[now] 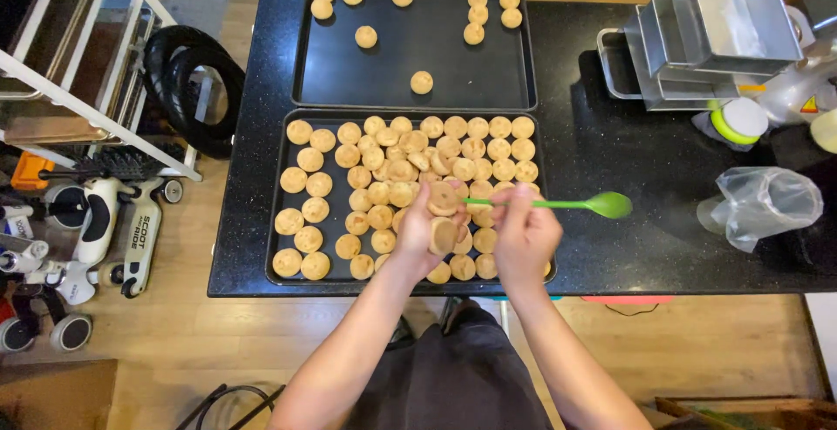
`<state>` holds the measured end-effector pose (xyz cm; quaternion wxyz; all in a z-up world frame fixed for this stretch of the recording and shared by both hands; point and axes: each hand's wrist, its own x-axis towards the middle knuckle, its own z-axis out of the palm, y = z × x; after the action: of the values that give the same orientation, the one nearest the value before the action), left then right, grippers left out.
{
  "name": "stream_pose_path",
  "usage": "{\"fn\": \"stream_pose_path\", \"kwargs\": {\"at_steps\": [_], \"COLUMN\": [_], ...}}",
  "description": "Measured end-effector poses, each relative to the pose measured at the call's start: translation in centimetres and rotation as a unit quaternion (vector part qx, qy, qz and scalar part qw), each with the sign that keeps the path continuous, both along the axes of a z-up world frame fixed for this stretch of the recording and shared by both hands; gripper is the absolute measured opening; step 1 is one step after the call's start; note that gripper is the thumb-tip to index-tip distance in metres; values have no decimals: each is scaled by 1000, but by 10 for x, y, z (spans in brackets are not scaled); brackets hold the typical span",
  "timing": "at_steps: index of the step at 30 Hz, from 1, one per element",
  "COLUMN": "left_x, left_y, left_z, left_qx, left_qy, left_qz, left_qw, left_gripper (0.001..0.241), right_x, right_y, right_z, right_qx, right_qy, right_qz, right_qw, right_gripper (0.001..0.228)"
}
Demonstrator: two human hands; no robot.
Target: Poking holes in the bottom of pastry shells using a spoon handle and arranging them on a tray
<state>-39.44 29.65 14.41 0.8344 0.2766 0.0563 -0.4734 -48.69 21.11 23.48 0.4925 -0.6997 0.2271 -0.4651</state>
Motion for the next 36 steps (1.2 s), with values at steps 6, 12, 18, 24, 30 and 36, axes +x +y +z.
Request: {"fn": "stream_pose_path", "kwargs": {"at_steps": [6,12,18,24,30,36], "left_x": [0,7,21,26,27,55], "left_y": [-3,-8,-16,-26,-27,-37], "left_z": [36,57,55,30,73,-8], "left_qx": [11,34,146,222,264,291], "left_qy": [20,-6,-44,-296,-327,-281], "left_qz": [21,37,83,120,41,106], "left_qw": [1000,999,985,921,906,908], "left_gripper": [60,62,61,53,64,52], "right_x": [2,11,24,34,44,48], "right_y": [30,16,0,-9,-7,-22], "right_z": [-15,0,-13,-23,-36,-85], "right_qx": [-215,-129,-193,7,346,-165], "right_qy": [62,4,11,73,85,101], "right_qz": [26,106,120,148,135,179], "right_qw": [974,986,974,986,925,965], "right_gripper": [28,39,29,41,42,29]}}
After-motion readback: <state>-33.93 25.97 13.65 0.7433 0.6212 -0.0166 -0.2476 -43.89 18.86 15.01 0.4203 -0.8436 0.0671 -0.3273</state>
